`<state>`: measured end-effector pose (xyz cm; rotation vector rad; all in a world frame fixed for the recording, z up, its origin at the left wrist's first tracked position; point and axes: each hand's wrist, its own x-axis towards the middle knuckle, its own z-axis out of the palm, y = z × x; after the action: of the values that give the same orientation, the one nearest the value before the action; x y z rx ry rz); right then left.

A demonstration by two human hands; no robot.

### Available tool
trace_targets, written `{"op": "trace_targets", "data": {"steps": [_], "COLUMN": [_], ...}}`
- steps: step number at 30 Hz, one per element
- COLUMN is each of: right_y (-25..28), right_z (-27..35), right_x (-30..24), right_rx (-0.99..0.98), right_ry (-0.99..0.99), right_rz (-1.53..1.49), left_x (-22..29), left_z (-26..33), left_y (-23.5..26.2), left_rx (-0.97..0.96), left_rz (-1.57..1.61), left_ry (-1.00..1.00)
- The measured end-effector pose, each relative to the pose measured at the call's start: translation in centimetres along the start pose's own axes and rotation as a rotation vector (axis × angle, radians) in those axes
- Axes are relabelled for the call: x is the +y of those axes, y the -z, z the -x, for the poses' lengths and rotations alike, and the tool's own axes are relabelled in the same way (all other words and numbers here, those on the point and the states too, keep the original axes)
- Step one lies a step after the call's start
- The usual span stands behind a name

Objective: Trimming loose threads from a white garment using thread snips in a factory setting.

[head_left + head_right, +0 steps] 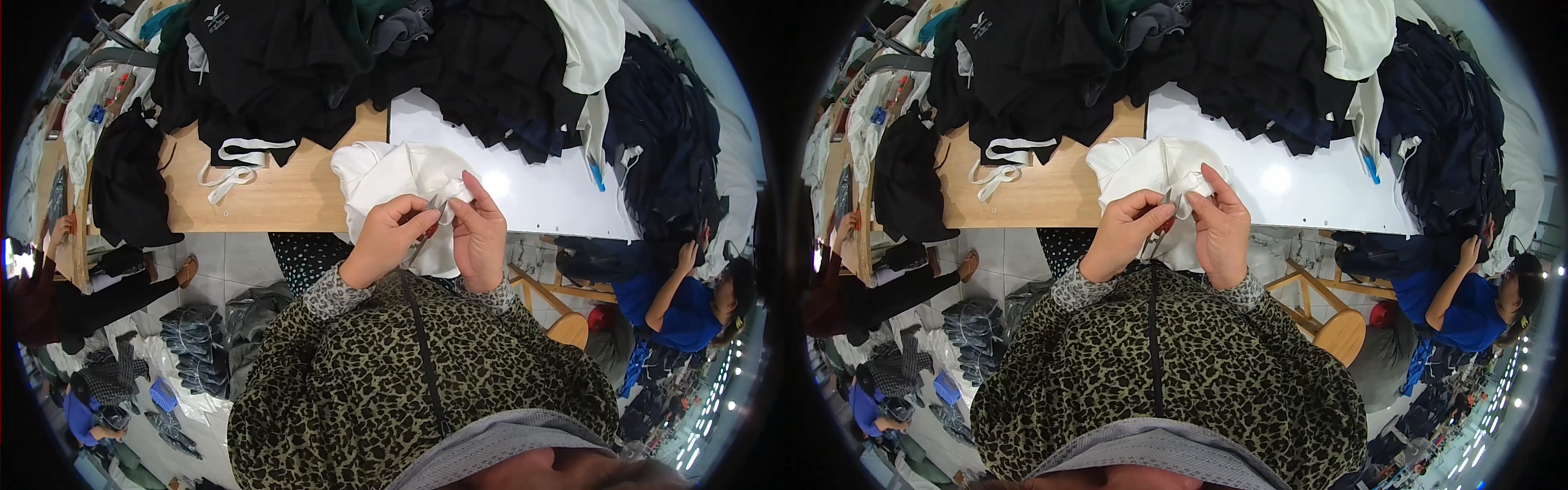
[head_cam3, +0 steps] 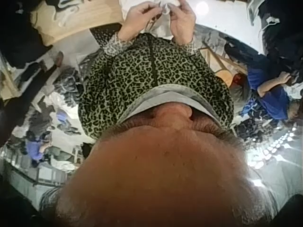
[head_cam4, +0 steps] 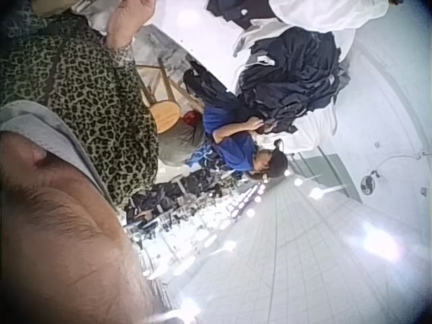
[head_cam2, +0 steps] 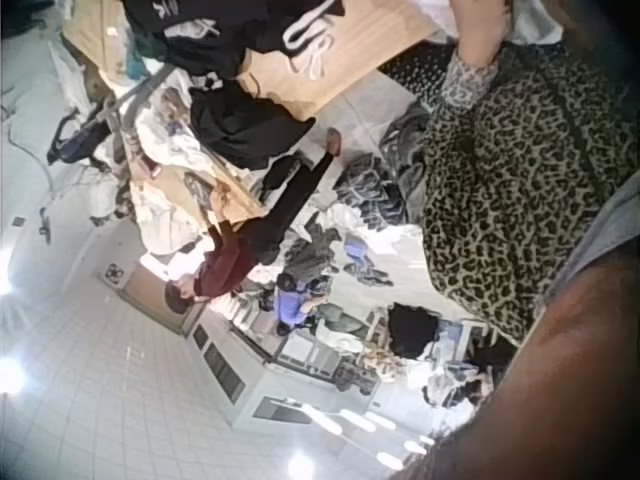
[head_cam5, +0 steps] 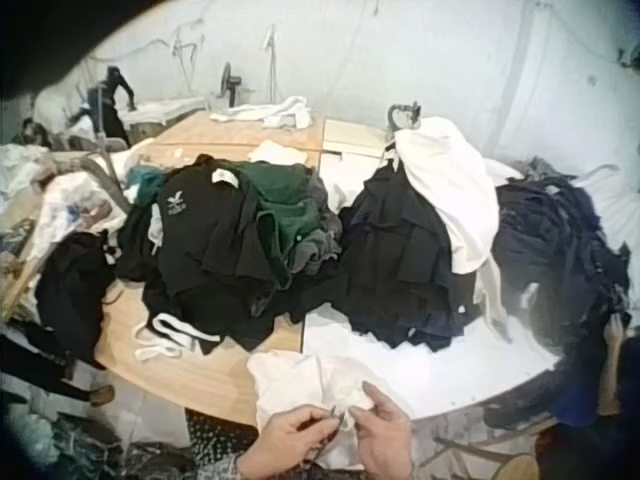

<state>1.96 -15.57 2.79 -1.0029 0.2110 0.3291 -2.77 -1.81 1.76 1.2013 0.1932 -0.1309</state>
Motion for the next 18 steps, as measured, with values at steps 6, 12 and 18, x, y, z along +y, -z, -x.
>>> {"op": "trace_targets", "data": {"steps": [6, 12, 18], "right_y": [0.22, 0.33, 0.15], "right_z": [-0.07, -0.10, -0.01], "right_x": [0.07, 0.13, 0.06], "right_rx": [-0.011, -0.011, -0.011], "right_ry": [-0.004, -0.010, 0.001], "right_rz": [-0.024, -0.031, -0.033], "left_x": [-0.04, -0.04, 0.04], "left_z": [-0.18, -0.38, -0.35], "left_y": [-0.17, -0.34, -0.34], "left_rx": [-0.006, -0.004, 0.033], "left_rz": [0.056, 0.065, 0.108], "left_ry": [0.061, 0.087, 0.083]}}
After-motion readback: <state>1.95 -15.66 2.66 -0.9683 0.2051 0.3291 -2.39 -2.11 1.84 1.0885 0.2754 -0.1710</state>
